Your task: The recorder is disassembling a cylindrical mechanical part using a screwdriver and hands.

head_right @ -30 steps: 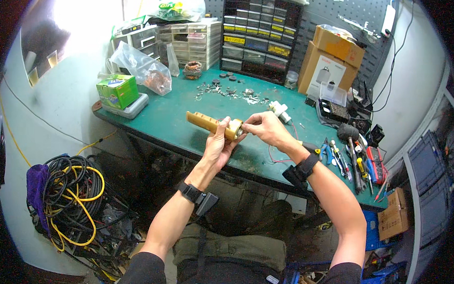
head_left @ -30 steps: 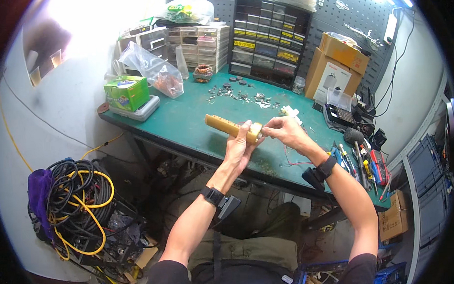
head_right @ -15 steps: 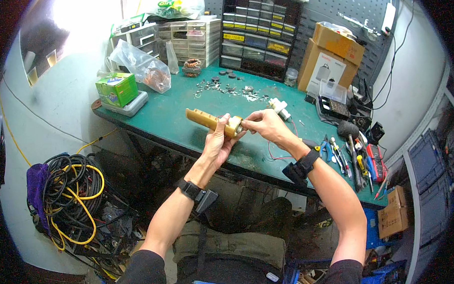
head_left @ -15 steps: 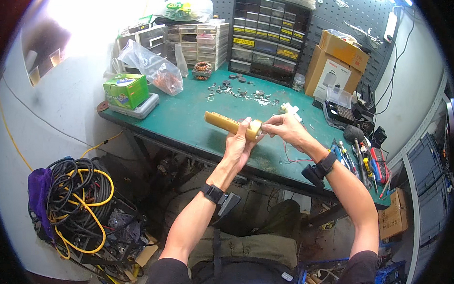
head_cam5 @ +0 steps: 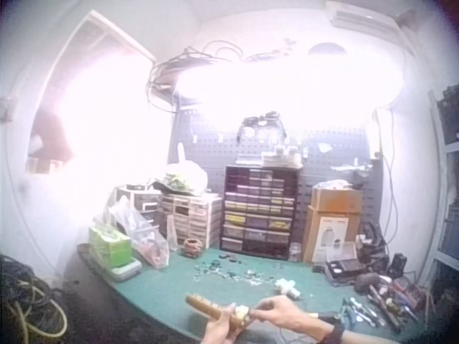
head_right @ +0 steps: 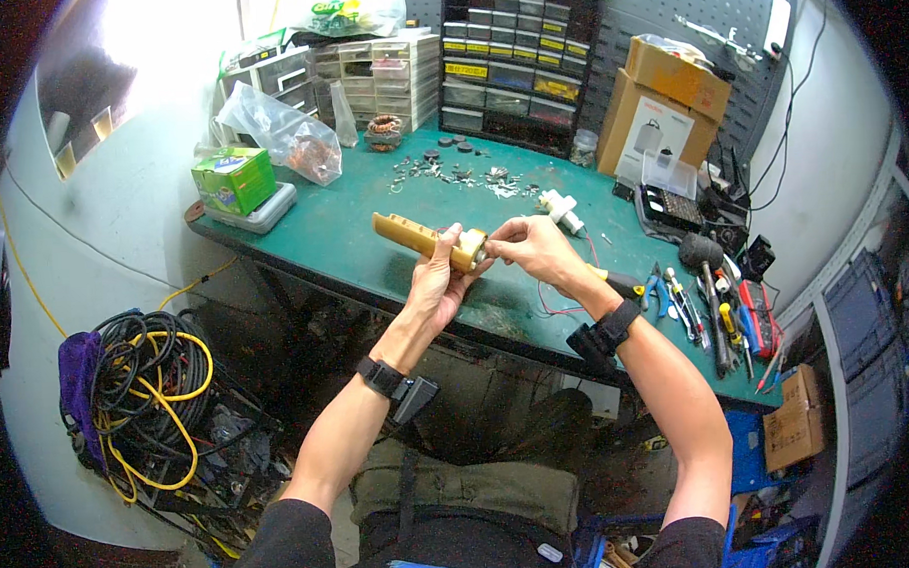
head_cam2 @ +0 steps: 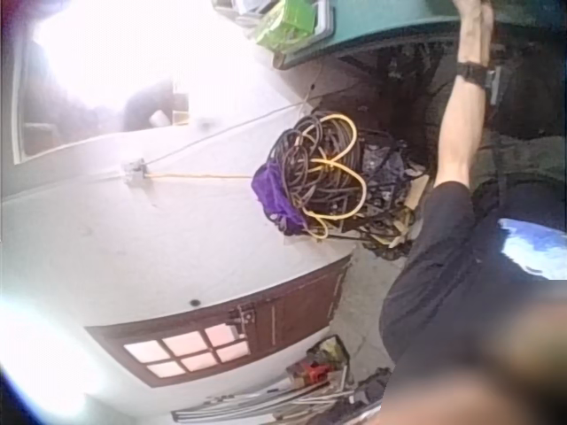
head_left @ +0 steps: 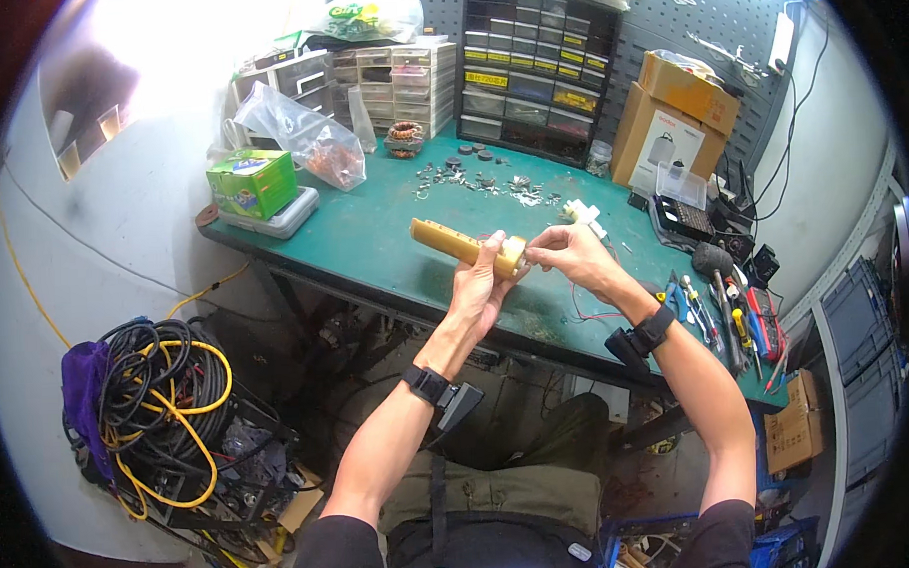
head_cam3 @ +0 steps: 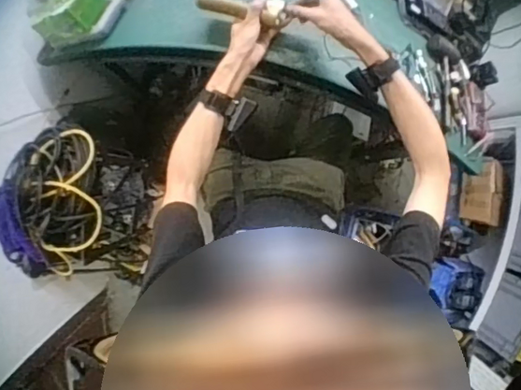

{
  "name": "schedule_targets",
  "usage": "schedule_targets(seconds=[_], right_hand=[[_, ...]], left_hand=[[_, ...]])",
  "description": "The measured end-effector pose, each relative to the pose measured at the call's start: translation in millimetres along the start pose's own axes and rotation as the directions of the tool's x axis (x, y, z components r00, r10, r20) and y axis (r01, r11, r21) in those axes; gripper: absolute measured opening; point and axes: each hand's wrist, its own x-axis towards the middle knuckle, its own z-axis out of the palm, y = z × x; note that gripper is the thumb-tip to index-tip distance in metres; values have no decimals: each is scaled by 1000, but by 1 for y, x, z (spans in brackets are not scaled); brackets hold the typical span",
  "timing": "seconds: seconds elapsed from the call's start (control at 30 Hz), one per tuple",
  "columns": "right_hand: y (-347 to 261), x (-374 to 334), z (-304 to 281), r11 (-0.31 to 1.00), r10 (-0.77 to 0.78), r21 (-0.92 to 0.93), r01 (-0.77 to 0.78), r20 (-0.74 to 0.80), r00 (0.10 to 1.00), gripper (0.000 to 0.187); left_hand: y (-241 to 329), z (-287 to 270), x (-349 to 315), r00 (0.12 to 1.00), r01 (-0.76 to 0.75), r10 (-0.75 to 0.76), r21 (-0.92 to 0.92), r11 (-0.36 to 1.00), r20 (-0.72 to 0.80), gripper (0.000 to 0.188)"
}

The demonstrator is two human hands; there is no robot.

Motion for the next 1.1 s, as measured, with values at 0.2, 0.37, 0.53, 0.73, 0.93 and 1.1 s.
schedule_targets(seconds=[0.2, 0.37, 0.53, 0.73, 0.93, 1.1], right_hand=[[3, 1, 4, 993, -9, 115, 10, -14, 1000, 23], [2, 1, 3, 995, -25, 93, 28, -26, 999, 24], [2, 1, 4, 978, -53, 201, 52, -2, 999, 24], [5, 0, 0, 983, 52, 178, -52, 5, 999, 22], [10, 0, -3, 987, 2, 160, 0, -9, 1000, 20], [20, 3, -25, 997, 71, -1, -71, -20, 997, 21]], left_hand=[[1, -2, 0, 1000, -5, 5, -13, 1000, 0, 25], [-1, -4, 4, 1000, -1, 1, 11, 1000, 19, 34], [0, -7, 5, 1000, -3, 3, 1, 1000, 21, 35], [-2, -4, 2, 1000, -7, 7, -11, 1000, 23, 36], [1, -4, 1, 1000, 5, -5, -24, 1000, -14, 34], [3, -3, 1, 999, 38, -38, -26, 999, -22, 32]])
